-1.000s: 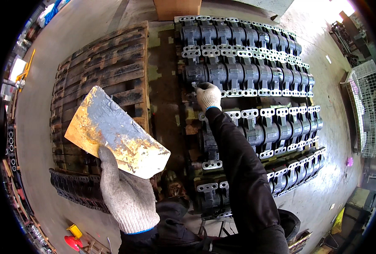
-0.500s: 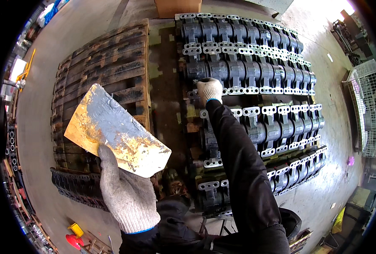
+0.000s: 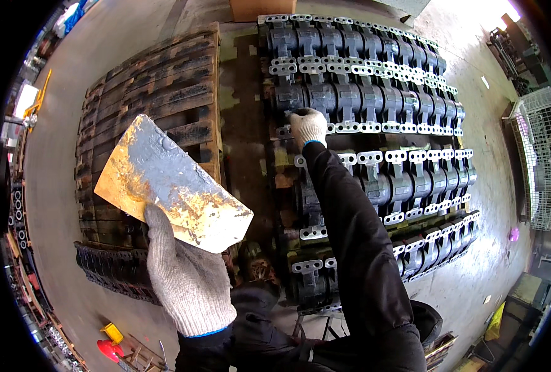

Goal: The person applies a grey compound to the surface of black mechanical parts arranged on a wooden pallet using a flat metal scraper. They repeatedly scoop the compound from the scraper and spread it onto the parts. The person moves around the pallet to reach different sections and eventually walks to a workbench to wipe the scraper.

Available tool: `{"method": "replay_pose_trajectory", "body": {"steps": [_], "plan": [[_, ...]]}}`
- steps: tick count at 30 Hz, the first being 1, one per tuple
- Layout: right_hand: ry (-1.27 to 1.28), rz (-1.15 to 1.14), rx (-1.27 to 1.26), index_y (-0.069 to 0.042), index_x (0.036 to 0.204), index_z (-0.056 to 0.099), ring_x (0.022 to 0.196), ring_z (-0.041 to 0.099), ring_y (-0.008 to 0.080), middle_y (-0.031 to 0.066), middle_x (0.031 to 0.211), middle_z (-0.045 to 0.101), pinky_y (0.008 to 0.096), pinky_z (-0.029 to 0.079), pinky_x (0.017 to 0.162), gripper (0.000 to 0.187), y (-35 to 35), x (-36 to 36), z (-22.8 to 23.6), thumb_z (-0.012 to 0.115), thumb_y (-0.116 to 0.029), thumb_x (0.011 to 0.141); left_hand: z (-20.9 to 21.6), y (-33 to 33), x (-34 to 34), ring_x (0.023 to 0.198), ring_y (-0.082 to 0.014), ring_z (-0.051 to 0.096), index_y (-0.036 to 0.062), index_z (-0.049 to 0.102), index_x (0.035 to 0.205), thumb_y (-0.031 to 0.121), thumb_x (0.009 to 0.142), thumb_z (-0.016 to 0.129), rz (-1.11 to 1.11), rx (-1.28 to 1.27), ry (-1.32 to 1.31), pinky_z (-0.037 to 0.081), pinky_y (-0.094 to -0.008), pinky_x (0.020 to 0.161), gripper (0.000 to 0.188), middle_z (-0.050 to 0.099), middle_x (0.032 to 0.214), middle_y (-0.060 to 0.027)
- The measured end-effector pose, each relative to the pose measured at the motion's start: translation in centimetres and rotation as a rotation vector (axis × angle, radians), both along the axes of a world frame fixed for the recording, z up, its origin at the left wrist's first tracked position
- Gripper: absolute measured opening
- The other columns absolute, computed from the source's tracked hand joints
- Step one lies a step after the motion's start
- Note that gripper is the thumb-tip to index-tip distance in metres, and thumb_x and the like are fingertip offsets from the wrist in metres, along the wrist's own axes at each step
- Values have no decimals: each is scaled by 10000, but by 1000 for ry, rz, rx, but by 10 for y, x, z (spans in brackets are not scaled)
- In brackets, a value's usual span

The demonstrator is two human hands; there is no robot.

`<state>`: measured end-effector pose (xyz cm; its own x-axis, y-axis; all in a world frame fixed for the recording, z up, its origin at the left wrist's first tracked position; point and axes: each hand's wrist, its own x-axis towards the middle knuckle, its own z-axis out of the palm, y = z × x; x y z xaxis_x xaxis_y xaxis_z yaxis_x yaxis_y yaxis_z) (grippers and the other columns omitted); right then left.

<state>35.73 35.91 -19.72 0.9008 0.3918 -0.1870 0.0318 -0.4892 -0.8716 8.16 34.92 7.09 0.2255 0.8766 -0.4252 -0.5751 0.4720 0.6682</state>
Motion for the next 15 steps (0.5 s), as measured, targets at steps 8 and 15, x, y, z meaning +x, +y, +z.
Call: {"method": "replay_pose_trajectory", "body": {"steps": [8, 15], "plan": [[-42, -6, -114, -17, 950, 769, 870, 733, 309, 184, 888, 753, 363, 560, 819, 275, -9, 3, -10, 678, -220, 788, -3, 1, -1, 1275, -235, 560, 4, 394, 1476, 301, 1017, 608, -34, 22, -27, 501, -427, 1065, 587, 534, 1408, -137], [71, 7, 27, -9, 971, 762, 800, 721, 241, 137, 863, 757, 333, 552, 773, 263, -23, -6, 6, 707, -208, 808, -4, 1, -1, 1265, -234, 561, 1, 387, 1480, 319, 1026, 593, -40, 32, -31, 491, -428, 1069, 591, 537, 1399, -131]]}}
